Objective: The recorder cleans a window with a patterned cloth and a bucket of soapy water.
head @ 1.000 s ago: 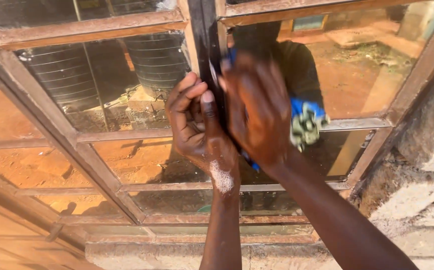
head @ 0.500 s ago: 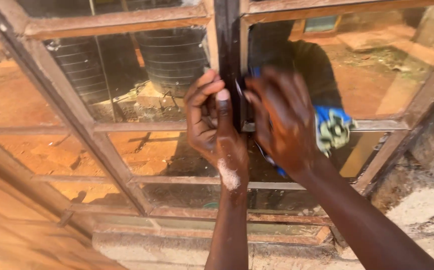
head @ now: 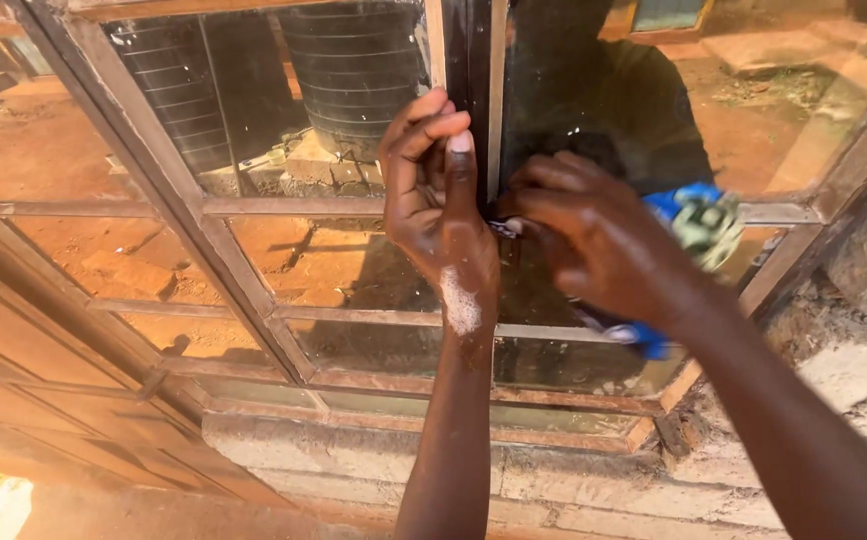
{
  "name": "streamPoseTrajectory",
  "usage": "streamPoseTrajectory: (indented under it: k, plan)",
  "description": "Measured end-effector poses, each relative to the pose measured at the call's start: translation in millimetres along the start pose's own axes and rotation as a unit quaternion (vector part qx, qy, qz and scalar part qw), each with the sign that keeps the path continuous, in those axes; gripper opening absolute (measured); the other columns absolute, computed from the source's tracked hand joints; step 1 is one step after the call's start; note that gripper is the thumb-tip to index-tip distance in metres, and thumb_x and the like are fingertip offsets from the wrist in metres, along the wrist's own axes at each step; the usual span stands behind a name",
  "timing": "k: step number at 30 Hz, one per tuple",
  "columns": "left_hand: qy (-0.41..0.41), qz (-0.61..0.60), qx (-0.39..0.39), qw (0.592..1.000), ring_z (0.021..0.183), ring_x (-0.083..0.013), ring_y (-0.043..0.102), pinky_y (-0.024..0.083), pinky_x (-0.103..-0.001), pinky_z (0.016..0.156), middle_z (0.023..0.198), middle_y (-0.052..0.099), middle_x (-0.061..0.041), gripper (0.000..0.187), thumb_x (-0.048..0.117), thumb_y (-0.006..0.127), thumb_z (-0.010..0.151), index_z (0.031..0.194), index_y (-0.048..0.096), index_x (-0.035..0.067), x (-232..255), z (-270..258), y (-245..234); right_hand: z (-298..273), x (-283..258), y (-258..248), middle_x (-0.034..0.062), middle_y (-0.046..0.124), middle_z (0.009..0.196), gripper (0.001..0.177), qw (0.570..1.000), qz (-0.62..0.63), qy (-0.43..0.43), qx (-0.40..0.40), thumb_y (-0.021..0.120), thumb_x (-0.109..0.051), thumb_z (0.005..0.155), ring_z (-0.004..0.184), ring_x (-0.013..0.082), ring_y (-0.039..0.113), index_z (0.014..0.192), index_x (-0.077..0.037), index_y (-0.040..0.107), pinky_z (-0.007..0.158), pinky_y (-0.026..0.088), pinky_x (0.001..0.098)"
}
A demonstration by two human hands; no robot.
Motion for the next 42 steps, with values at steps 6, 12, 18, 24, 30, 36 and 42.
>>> streamPoseTrajectory:
  k: [6, 12, 18, 24, 30, 36, 42]
  plan:
    - [0.004, 0.087, 0.023, 0.996, 0.123, -0.0175, 0.064, 0.058, -0.028, 0.102, 0.137, 0.061, -0.009, 0.009, 0.0, 0.066, 0.101, 0.11, 0.071, 0.001, -3, -9, -17, -12, 2, 16, 0.012, 0.064, 0.127, 0.035, 0.993, 0.036, 0.043, 0.1, 0.069, 0.01, 0.088, 0.118, 0.0293, 0.061, 0.12, -0.004, 0.071, 0.102, 0.052, 0.0436]
    - [0.02, 0.172, 0.034, 0.984, 0.115, -0.0158, 0.064, 0.056, -0.027, 0.092, 0.134, 0.06, -0.007, 0.01, -0.001, 0.072, 0.1, 0.11, 0.071, 0.002, -2, -25, -16, -20, 1, -8, 0.0151, 0.063, 0.123, 0.05, 0.998, 0.021, 0.041, 0.05, 0.07, 0.011, 0.066, 0.111, 0.0345, 0.058, 0.115, -0.002, 0.07, 0.095, 0.05, 0.0479]
    - [0.091, 0.215, 0.046, 0.971, 0.114, -0.011, 0.064, 0.058, -0.023, 0.086, 0.13, 0.059, -0.004, 0.007, 0.001, 0.074, 0.104, 0.109, 0.072, 0.005, 2, -30, -15, -71, 27, -33, 0.0128, 0.064, 0.124, 0.04, 0.986, -0.073, 0.114, 0.098, 0.07, 0.011, 0.083, 0.115, 0.0313, 0.058, 0.119, -0.005, 0.072, 0.096, 0.052, 0.0439]
    - [0.005, 0.198, 0.051, 0.979, 0.085, -0.0069, 0.06, 0.042, -0.018, 0.062, 0.126, 0.065, -0.007, 0.009, -0.003, 0.073, 0.098, 0.103, 0.074, 0.004, -8, -26, -26, -42, 0, -9, 0.016, 0.064, 0.12, 0.034, 0.964, -0.078, 0.145, 0.208, 0.067, 0.01, 0.082, 0.109, 0.0326, 0.058, 0.114, 0.0, 0.072, 0.089, 0.049, 0.0428]
    - [0.026, 0.162, 0.026, 0.986, 0.104, -0.0048, 0.065, 0.053, -0.016, 0.076, 0.126, 0.063, -0.004, 0.011, -0.006, 0.069, 0.105, 0.107, 0.072, 0.004, -2, -30, -21, -27, -7, -1, 0.0154, 0.064, 0.121, 0.029, 0.979, -0.006, 0.117, 0.165, 0.065, 0.01, 0.09, 0.113, 0.0328, 0.058, 0.115, -0.001, 0.072, 0.095, 0.051, 0.0428]
    - [0.004, 0.135, 0.039, 0.99, 0.099, -0.0062, 0.066, 0.054, -0.019, 0.074, 0.13, 0.063, -0.006, 0.012, -0.007, 0.068, 0.101, 0.106, 0.072, 0.003, -9, -26, -23, -26, -6, 6, 0.0159, 0.063, 0.122, 0.032, 0.967, -0.025, 0.125, 0.22, 0.063, 0.013, 0.089, 0.113, 0.0325, 0.058, 0.117, 0.0, 0.072, 0.092, 0.051, 0.0425]
    - [-0.001, 0.121, 0.031, 0.992, 0.101, -0.0065, 0.066, 0.055, -0.02, 0.077, 0.13, 0.063, -0.006, 0.013, -0.008, 0.068, 0.101, 0.106, 0.072, 0.003, -11, -28, -22, -18, 0, -4, 0.0124, 0.065, 0.119, 0.021, 0.977, 0.048, 0.12, 0.167, 0.07, 0.007, 0.095, 0.111, 0.0285, 0.061, 0.113, -0.003, 0.074, 0.092, 0.053, 0.0427]
Point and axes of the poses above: each hand's wrist, its own z-axis towards the middle knuckle, its own y-axis out of the palm, x = y × z, the point moved 10 cm from there along z, towards the middle knuckle
